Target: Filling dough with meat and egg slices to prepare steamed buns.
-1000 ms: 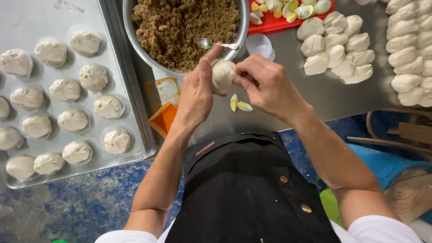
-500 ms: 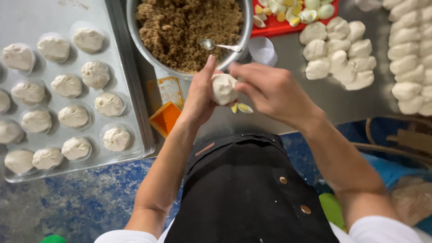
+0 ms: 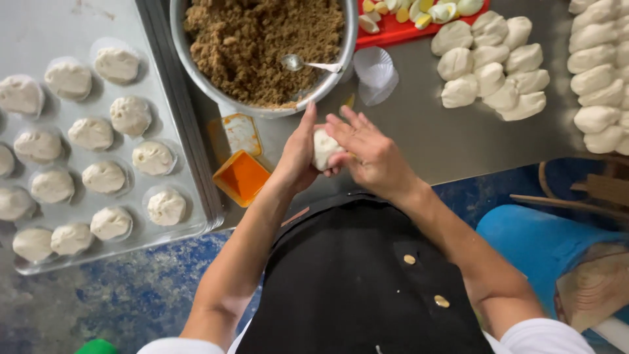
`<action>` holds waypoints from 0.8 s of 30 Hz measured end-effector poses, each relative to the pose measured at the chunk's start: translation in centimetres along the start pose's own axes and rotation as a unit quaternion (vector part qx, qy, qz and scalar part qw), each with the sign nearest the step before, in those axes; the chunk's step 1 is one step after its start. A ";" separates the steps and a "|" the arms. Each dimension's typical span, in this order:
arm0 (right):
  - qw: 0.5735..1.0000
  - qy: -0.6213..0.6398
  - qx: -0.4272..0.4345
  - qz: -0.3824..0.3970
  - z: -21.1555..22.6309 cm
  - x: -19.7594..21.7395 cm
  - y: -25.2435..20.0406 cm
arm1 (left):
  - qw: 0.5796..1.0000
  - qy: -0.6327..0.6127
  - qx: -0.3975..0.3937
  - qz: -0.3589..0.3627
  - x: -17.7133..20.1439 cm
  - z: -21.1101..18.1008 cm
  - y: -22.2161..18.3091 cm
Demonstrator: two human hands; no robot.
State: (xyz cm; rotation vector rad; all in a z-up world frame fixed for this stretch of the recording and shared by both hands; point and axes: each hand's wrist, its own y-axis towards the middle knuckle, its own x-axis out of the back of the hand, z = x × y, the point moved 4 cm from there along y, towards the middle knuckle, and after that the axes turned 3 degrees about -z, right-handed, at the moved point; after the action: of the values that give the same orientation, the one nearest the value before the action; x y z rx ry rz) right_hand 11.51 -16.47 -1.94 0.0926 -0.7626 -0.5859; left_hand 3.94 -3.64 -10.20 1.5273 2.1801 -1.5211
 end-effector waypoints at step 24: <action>0.970 -0.042 -0.149 -0.188 -18.1 -1.5 -3.8 | 0.990 0.117 -0.008 -0.077 -0.9 5.4 2.5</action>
State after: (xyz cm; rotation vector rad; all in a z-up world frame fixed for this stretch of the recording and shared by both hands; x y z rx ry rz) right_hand 21.11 -21.19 -17.15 -0.0676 -0.7361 -1.0650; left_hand 3.91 -8.26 -14.14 1.6428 2.4862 -1.4229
